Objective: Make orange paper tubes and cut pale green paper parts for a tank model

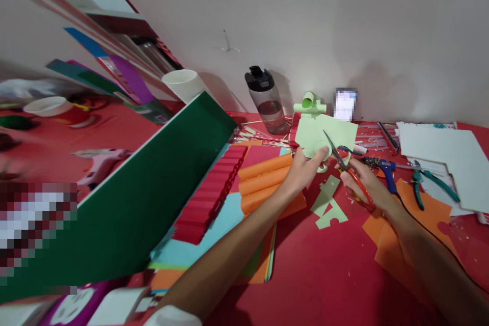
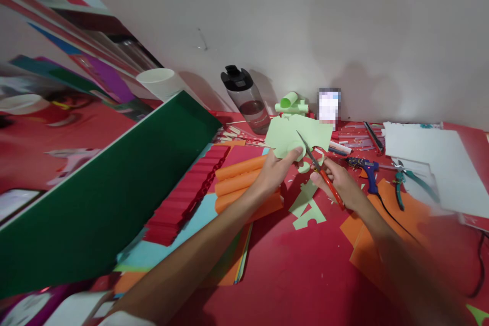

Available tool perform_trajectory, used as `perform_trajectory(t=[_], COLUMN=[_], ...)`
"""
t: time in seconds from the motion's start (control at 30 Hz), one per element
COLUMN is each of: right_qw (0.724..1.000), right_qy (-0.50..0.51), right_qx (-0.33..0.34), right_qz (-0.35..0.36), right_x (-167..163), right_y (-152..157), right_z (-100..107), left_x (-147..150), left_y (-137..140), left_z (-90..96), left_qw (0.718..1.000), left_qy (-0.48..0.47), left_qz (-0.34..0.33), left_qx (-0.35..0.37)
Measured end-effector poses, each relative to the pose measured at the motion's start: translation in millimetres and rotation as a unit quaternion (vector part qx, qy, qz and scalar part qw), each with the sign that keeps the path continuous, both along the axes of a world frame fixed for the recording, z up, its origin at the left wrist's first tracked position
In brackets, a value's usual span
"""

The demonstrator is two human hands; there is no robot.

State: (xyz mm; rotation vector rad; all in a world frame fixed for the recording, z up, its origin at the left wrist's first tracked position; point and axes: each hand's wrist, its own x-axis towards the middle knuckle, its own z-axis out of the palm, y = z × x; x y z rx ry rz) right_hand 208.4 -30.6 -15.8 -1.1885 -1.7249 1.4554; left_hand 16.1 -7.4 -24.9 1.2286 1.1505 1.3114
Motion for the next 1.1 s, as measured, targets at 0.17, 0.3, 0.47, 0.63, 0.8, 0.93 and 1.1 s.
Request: perform_trajectory(t=[0.17, 0.3, 0.47, 0.63, 0.8, 0.93, 1.1], right_qw=[0.999, 0.998, 0.998, 0.999, 0.999, 0.999, 0.999], right_qy=[-0.025, -0.018, -0.020, -0.020, -0.020, -0.019, -0.017], right_qx=[0.034, 0.041, 0.044, 0.046, 0.037, 0.037, 0.035], right_qz=[0.016, 0.035, 0.032, 0.017, 0.007, 0.004, 0.007], right_x=[4, 6, 6, 7, 7, 7, 8], right_y=[4, 5, 5, 6, 6, 7, 6], right_z=[0, -1, -3, -8, -10, -7, 0], left_x=[-4, -5, -5, -5, -6, -6, -6], left_y=[1, 2, 2, 2, 3, 2, 1], left_z=[-1.7, -5.3, -4.5, -4.2, -4.8, -1.1, 3.1], left_qw=[0.999, 0.999, 0.999, 0.999, 0.998, 0.999, 0.999], left_qy=[0.024, 0.019, 0.030, 0.027, 0.022, 0.028, 0.021], left_qz=[-0.031, -0.035, -0.042, -0.038, -0.050, -0.045, -0.039], left_qx=[0.016, 0.028, 0.015, 0.007, -0.004, -0.005, -0.009])
